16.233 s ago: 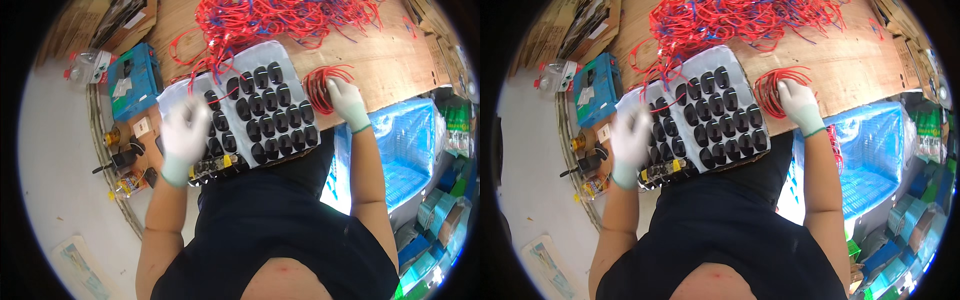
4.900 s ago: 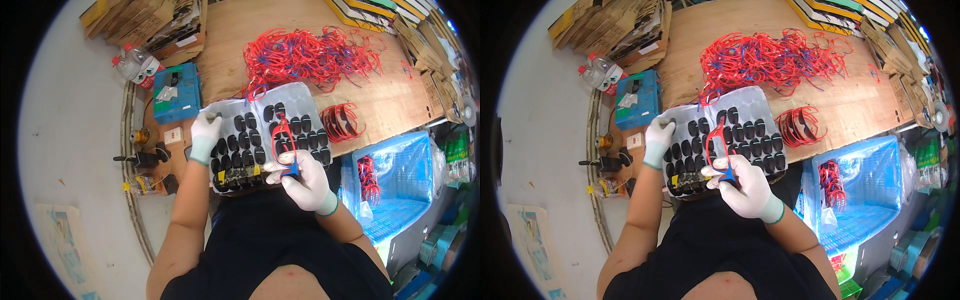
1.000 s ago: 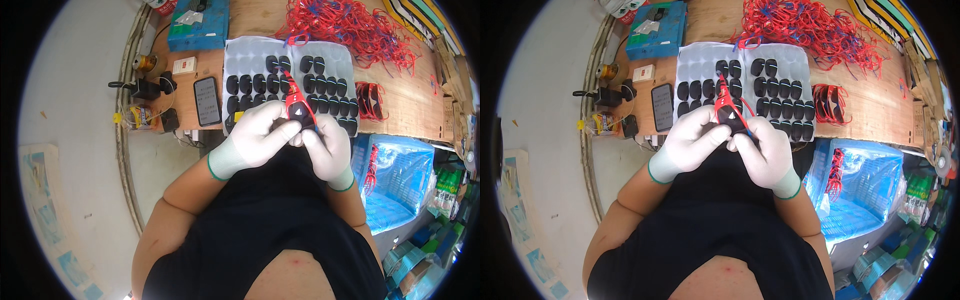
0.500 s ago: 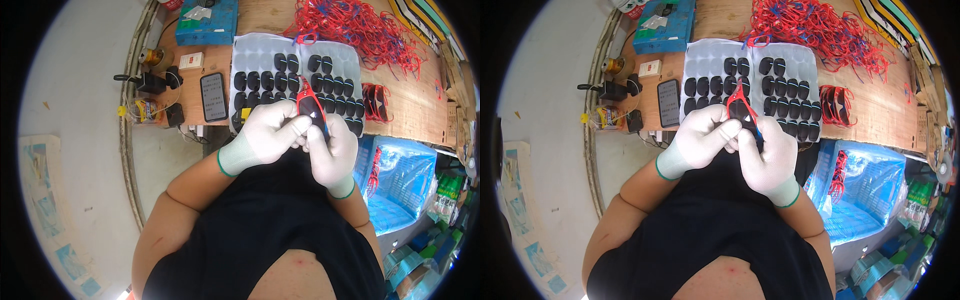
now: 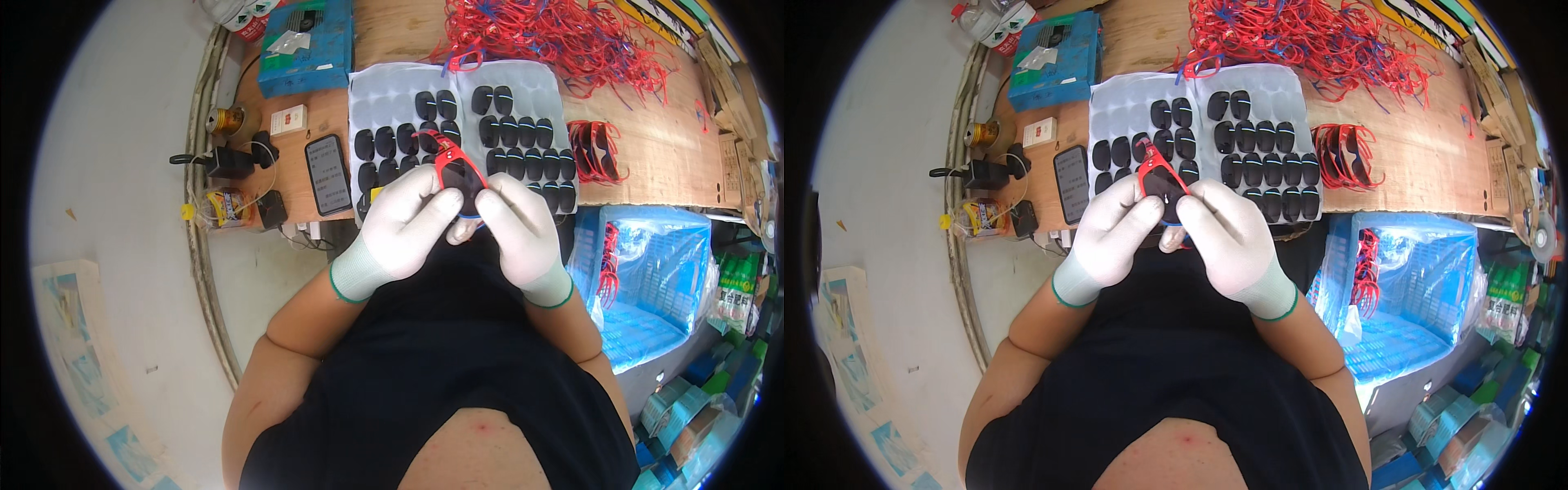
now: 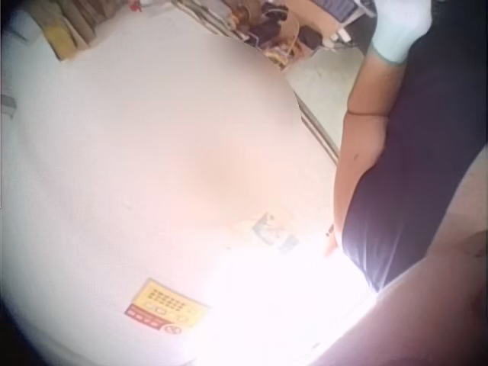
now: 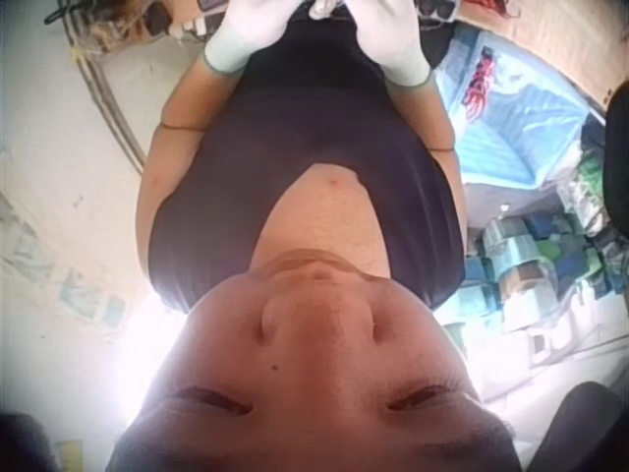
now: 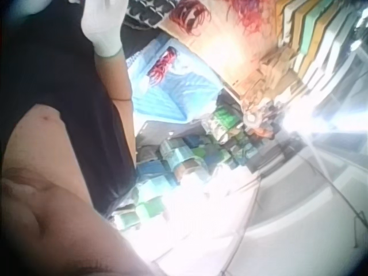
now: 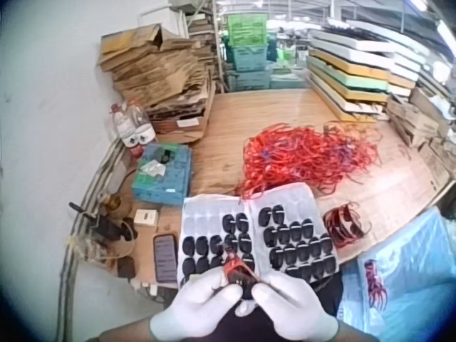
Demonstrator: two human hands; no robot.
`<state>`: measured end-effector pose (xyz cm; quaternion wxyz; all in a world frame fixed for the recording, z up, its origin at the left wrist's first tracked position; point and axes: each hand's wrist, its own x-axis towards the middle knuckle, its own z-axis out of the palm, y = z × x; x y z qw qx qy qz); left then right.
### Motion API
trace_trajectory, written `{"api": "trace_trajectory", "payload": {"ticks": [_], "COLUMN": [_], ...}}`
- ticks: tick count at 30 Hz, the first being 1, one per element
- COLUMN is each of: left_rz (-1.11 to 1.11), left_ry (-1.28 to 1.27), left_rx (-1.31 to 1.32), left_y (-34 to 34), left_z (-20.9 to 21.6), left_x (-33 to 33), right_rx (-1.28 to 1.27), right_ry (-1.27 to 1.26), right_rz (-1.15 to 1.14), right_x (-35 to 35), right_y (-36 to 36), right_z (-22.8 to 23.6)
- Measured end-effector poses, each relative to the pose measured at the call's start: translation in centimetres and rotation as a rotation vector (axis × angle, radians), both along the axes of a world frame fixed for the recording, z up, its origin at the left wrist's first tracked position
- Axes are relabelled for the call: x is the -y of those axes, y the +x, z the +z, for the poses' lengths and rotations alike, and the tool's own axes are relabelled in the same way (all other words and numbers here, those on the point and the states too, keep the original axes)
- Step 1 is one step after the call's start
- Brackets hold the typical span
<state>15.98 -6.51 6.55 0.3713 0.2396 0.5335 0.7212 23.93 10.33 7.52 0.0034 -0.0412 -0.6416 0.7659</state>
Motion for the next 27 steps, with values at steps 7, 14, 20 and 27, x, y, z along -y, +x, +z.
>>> {"api": "trace_trajectory", "payload": {"ticks": [7, 14, 20, 27], "left_rz": [0.074, 0.037, 0.05, -0.081], "left_ry": [-0.123, -0.206, -0.013, -0.083], "left_rx": [-0.458, -0.758, -0.666, -0.345], "left_y": [-0.6, -0.3, -0.5, -0.6], "left_z": [0.0, 0.5, -0.6, 0.1], "left_x": [-0.1, -0.8, -1.1, -1.0], "right_rx": [0.008, 0.014, -0.092, -0.065], "right_ry": [0.221, 0.222, 0.123, 0.122], "right_rz": [-0.033, -0.055, 0.005, 0.035], "right_x": [-1.0, -2.3, -1.6, -2.7], "right_y": [0.6, 0.8, 1.2, 1.1], "right_z": [0.2, -0.6, -0.2, -1.2]}}
